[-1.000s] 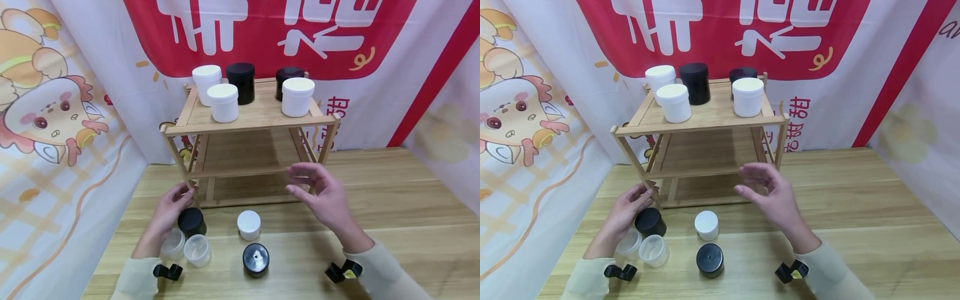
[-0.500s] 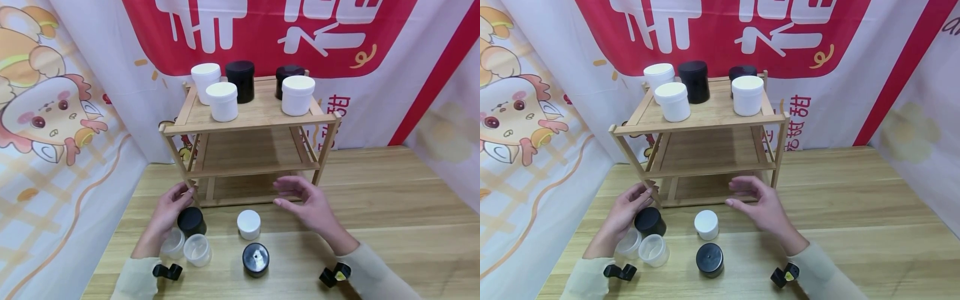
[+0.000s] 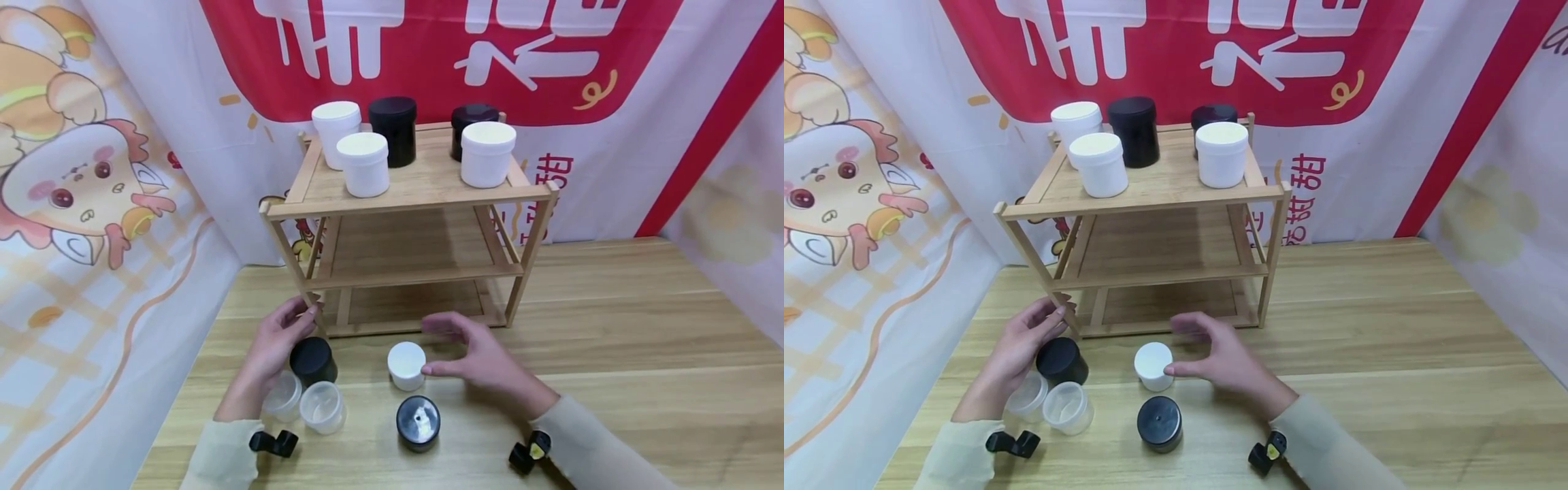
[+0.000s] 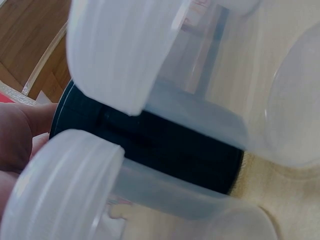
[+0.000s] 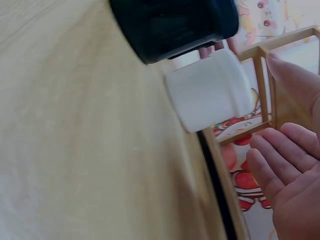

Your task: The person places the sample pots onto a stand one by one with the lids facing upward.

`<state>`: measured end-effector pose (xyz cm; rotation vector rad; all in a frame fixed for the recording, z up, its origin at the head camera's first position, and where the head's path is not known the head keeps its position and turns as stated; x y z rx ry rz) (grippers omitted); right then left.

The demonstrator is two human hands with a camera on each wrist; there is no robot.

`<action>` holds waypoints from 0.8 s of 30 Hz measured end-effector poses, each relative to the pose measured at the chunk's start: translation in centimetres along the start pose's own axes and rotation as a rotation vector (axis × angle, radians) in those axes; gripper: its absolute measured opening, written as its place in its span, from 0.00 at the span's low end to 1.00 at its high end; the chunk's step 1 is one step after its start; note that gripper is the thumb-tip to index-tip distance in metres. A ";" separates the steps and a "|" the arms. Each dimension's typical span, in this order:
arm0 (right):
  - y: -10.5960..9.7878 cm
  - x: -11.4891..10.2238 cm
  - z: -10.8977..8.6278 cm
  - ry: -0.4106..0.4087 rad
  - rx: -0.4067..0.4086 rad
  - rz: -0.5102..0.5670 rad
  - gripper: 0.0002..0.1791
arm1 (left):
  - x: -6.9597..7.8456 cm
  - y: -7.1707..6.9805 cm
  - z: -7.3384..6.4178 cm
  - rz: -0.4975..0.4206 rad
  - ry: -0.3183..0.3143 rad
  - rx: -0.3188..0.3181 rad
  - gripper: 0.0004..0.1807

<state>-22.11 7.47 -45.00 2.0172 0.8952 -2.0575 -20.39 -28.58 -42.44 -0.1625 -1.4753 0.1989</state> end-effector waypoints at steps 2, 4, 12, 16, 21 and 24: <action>0.4 0.4 0.2 -0.009 -0.033 -0.006 0.46 | 0.0 0.0 0.0 -0.001 -0.005 0.002 0.37; 0.8 0.8 0.4 -0.030 -0.071 -0.008 0.47 | 0.0 0.0 0.0 -0.005 -0.005 0.003 0.36; 1.7 1.3 0.9 -0.061 -0.141 -0.035 0.48 | 0.0 0.0 0.0 -0.010 -0.004 0.006 0.36; 1.9 1.5 1.1 -0.057 -0.142 -0.028 0.47 | 0.0 0.0 0.0 0.000 -0.007 0.008 0.37; 2.0 1.9 1.3 -0.045 -0.158 0.009 0.47 | -0.1 0.1 0.0 -0.002 -0.013 0.006 0.36; 2.1 2.2 1.5 -0.037 -0.182 0.041 0.48 | -0.1 0.1 0.0 -0.001 -0.010 0.003 0.36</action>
Point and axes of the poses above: each hand's wrist, its own z-axis towards the middle knuckle, its own y-axis out of the palm, x = y × z, the point moved 2 cm from there along z, towards the middle knuckle, and after that the axes turned 14 degrees about y, right-handed, at the moved point
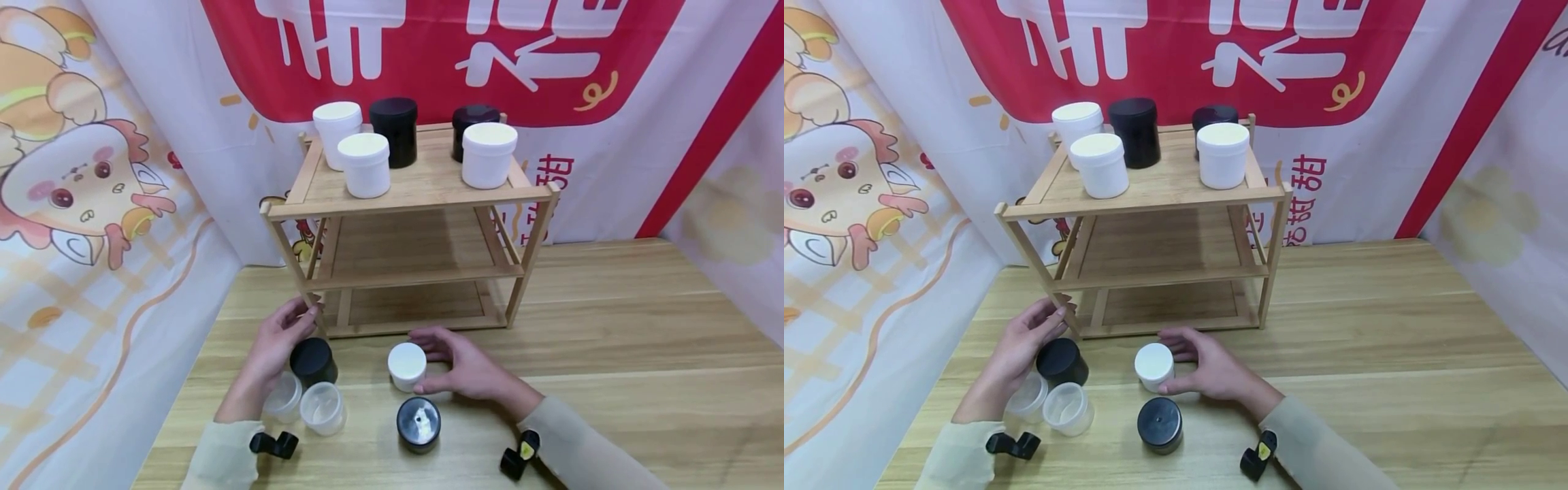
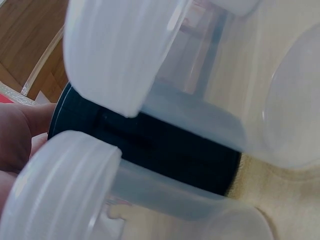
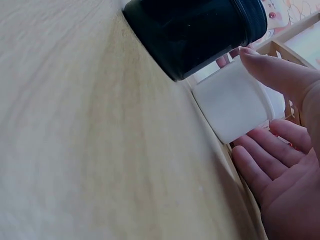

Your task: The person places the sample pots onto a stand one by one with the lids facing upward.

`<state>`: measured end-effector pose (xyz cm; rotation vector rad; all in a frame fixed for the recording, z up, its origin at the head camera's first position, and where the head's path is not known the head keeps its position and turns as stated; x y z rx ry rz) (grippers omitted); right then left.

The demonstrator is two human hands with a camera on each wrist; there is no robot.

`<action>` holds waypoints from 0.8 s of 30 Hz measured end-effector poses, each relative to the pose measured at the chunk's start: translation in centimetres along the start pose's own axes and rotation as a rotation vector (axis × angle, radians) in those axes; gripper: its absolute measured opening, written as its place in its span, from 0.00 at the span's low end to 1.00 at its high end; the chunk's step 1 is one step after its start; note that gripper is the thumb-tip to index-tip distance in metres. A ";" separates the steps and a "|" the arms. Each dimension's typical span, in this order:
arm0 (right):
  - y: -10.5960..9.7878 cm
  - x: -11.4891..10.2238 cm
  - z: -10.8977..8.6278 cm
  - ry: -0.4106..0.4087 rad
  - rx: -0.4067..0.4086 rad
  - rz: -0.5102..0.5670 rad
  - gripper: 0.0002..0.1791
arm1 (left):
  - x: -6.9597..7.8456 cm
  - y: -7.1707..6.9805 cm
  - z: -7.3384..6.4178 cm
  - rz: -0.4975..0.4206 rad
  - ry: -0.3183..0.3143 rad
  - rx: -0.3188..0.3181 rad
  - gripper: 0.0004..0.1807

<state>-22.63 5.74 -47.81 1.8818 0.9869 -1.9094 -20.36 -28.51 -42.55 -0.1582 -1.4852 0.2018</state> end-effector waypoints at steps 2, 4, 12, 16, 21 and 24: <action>0.0 0.2 0.0 0.002 -0.013 0.012 0.48 | 0.0 0.0 0.0 -0.002 0.001 0.000 0.36; 0.1 0.4 0.1 0.017 -0.016 0.013 0.49 | 0.0 0.0 0.0 -0.003 0.008 -0.004 0.36; 0.6 0.3 0.0 0.074 0.021 -0.033 0.45 | 0.0 -0.1 0.0 -0.013 0.002 -0.004 0.35; 0.8 0.2 -0.1 0.090 0.038 -0.048 0.44 | -0.1 -0.2 -0.1 -0.014 0.000 -0.002 0.36; 0.9 0.3 -0.2 0.089 0.068 -0.067 0.43 | 0.0 -0.1 -0.1 -0.016 0.003 -0.001 0.35; 1.0 0.4 -0.2 0.083 0.084 -0.086 0.42 | 0.1 -0.2 -0.1 -0.012 0.008 -0.004 0.35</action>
Point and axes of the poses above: each hand's wrist, its own z-axis towards the middle knuckle, its own y-axis out of the palm, x = y × z, the point moved 2 cm from there along z, towards the middle knuckle, and after that the axes turned 14 degrees about y, right-handed, at the moved point
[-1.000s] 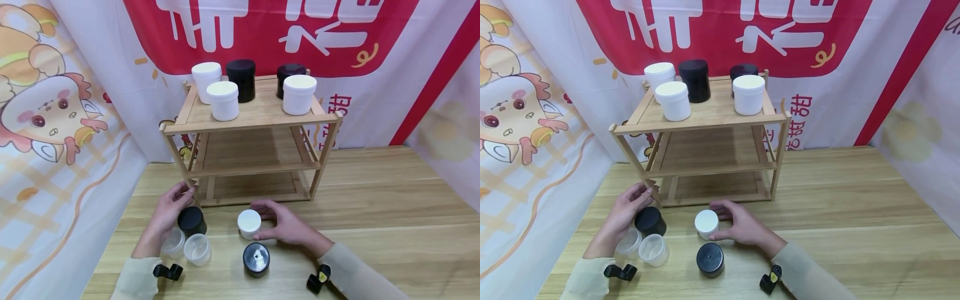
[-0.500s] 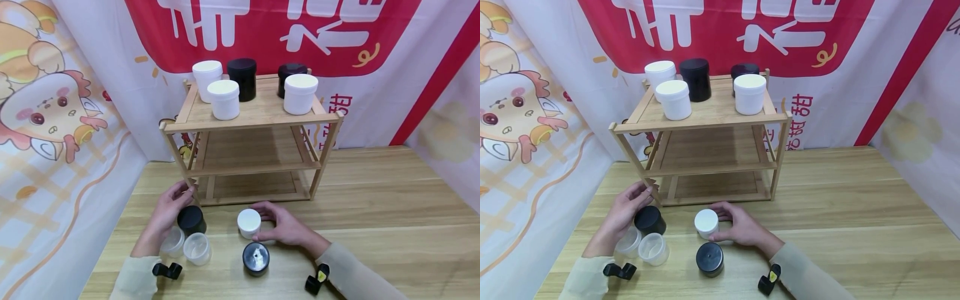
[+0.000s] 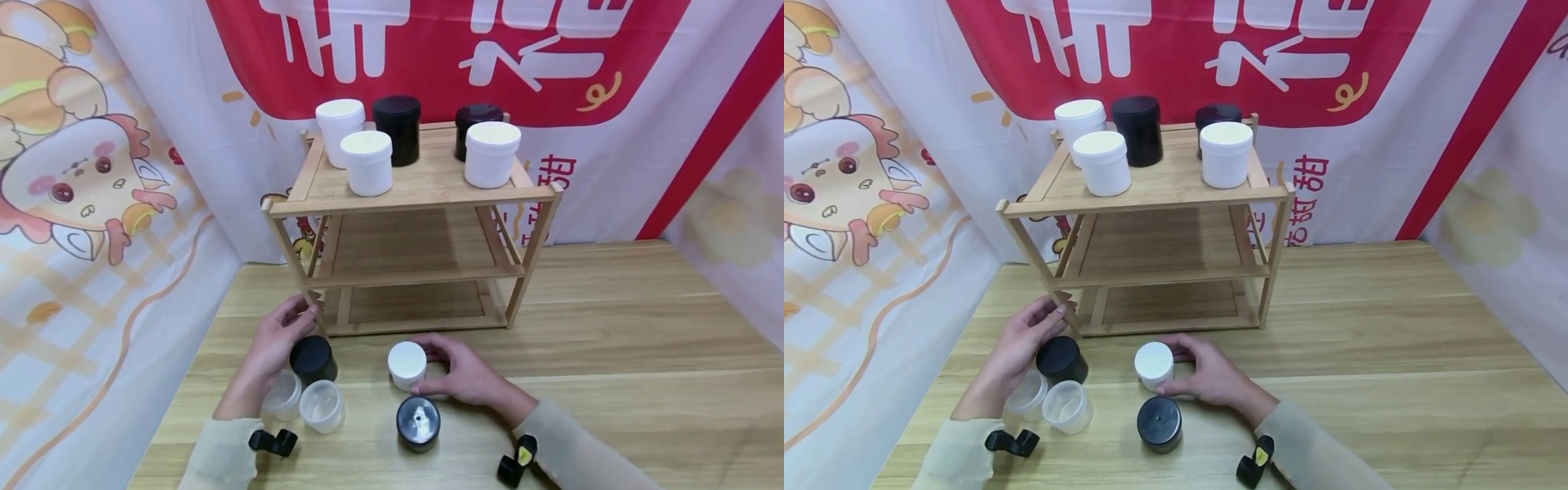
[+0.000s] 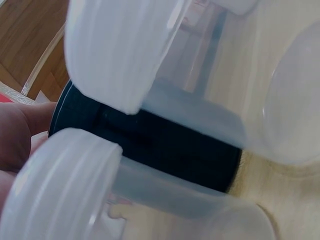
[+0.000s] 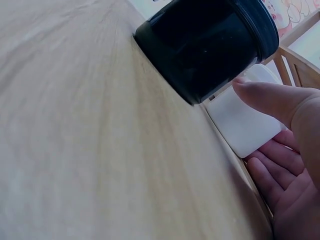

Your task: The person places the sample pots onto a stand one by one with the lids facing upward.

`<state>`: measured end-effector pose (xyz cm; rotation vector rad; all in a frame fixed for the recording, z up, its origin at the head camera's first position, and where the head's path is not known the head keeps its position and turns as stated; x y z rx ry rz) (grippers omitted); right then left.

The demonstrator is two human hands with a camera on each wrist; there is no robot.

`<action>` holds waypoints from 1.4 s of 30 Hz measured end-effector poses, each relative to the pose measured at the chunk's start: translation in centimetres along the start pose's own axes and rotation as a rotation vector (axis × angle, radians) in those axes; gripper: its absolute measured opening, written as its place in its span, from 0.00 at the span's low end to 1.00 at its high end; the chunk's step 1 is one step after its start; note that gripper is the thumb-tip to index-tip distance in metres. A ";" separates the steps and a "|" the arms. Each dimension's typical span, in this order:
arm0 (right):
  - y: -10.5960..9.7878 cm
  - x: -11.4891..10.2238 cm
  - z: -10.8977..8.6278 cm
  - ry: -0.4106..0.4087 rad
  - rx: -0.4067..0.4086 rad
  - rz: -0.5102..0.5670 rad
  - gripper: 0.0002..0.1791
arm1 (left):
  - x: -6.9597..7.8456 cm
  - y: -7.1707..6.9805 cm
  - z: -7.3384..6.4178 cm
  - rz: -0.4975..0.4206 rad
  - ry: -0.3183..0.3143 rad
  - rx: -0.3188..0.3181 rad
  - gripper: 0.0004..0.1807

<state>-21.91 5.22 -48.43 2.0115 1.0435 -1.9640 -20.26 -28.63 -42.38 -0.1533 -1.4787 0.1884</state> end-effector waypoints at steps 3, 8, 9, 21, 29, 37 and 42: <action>0.1 0.0 0.1 -0.002 0.020 -0.022 0.41 | 0.2 -0.1 0.1 0.004 0.012 -0.003 0.35; 0.1 0.0 0.0 -0.002 0.053 -0.052 0.39 | 0.5 -0.1 0.3 0.006 0.029 -0.012 0.36; 0.1 0.0 0.0 -0.001 0.053 -0.055 0.39 | 0.5 -0.1 0.2 0.005 0.029 -0.016 0.35; 0.0 -0.2 -0.2 0.000 0.044 -0.010 0.37 | -0.1 0.0 -0.1 -0.016 0.026 0.009 0.34; -2.6 -3.4 -1.2 -0.007 0.157 0.059 0.38 | -0.3 -0.1 -0.2 -0.007 0.023 0.009 0.34; -6.2 -7.6 -2.5 -0.120 0.325 0.048 0.37 | -0.1 0.1 0.0 -0.018 0.017 0.008 0.34; -8.5 -10.3 -2.2 -0.102 0.384 0.085 0.37 | -0.3 0.3 0.2 -0.023 0.021 -0.001 0.34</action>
Point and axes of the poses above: each hand's wrist, its own z-axis towards the middle knuckle, its own y-axis out of the palm, x = y × z, the point moved 2 cm from there along z, towards the middle knuckle, and after that the axes turned 14 degrees about y, right-handed, at the moved point
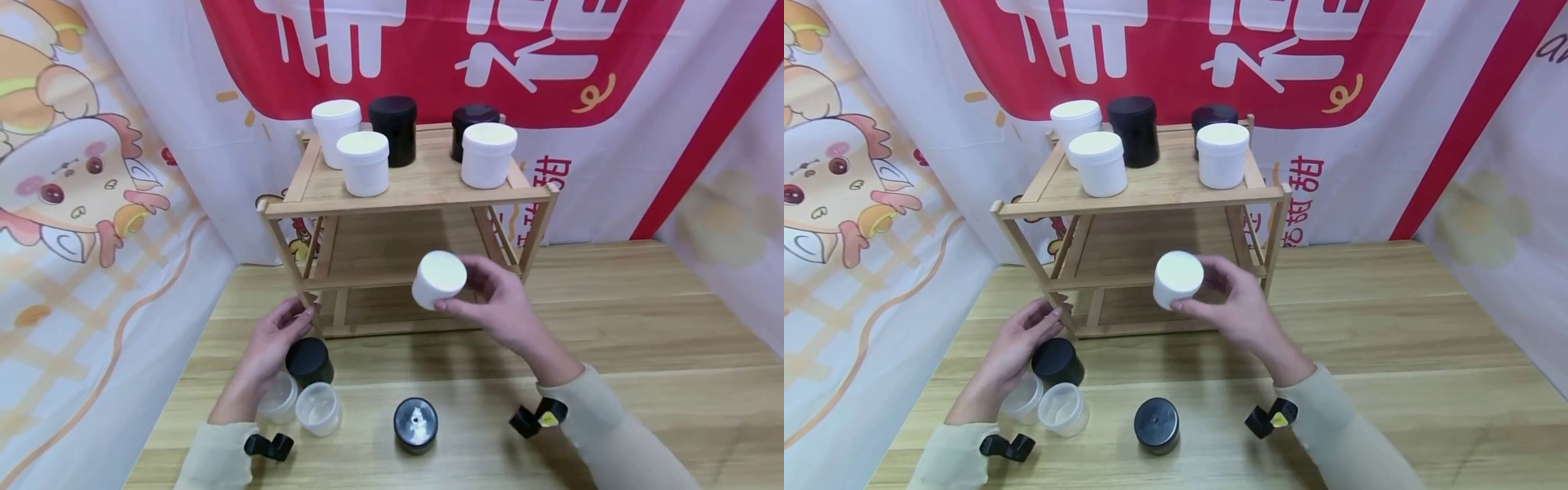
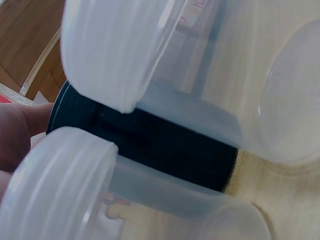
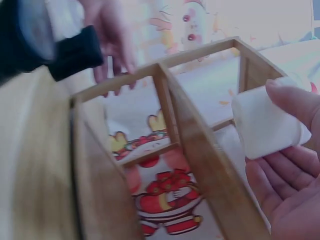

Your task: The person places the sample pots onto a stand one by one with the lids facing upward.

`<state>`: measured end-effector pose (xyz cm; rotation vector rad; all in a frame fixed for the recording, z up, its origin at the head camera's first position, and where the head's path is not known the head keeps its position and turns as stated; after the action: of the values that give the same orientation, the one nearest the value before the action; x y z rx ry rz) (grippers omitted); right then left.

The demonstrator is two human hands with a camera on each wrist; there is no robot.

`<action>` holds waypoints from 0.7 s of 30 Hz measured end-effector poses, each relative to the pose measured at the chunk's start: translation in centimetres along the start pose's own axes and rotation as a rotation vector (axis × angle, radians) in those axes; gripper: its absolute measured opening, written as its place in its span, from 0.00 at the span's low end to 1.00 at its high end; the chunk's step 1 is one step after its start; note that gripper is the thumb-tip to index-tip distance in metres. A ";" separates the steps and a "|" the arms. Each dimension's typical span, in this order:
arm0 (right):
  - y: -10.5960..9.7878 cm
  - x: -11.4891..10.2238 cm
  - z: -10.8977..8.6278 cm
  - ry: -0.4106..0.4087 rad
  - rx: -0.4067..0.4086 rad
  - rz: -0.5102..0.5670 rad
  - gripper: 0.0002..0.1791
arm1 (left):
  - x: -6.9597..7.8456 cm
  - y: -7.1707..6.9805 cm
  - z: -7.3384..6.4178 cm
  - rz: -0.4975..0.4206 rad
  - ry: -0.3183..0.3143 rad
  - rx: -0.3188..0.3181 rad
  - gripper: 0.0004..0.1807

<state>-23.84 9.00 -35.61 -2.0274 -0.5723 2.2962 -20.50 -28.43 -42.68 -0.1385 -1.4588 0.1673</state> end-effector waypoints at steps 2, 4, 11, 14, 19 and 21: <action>-0.5 -0.9 0.8 0.035 0.025 0.008 0.38 | 0.0 -0.1 0.0 0.001 0.000 -0.003 0.34; -0.8 -1.7 1.7 0.077 0.057 -0.019 0.39 | 0.0 -0.1 0.0 0.003 -0.002 -0.002 0.34; -1.1 -3.3 5.6 0.168 0.093 -0.076 0.44 | 0.1 0.0 -0.2 0.006 -0.019 0.001 0.33; -1.0 -3.5 6.9 0.197 0.129 -0.118 0.44 | 0.1 0.0 -0.3 0.011 -0.027 -0.001 0.33; -0.7 -3.9 8.7 0.236 0.158 -0.125 0.45 | 0.1 0.1 -0.2 0.010 -0.011 0.007 0.33; -0.5 -4.0 9.3 0.254 0.161 -0.124 0.46 | 0.0 0.2 -0.3 0.009 -0.010 0.011 0.33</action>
<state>-32.35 6.08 -30.81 -2.0957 -0.4655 1.9106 -20.26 -28.29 -42.76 -0.1352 -1.4671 0.1832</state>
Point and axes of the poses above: each hand's wrist, its own z-axis towards the middle knuckle, its own y-axis out of the palm, x = y × z, the point moved 2 cm from there along z, towards the middle knuckle, and after that the axes turned 14 degrees about y, right-handed, at the moved point
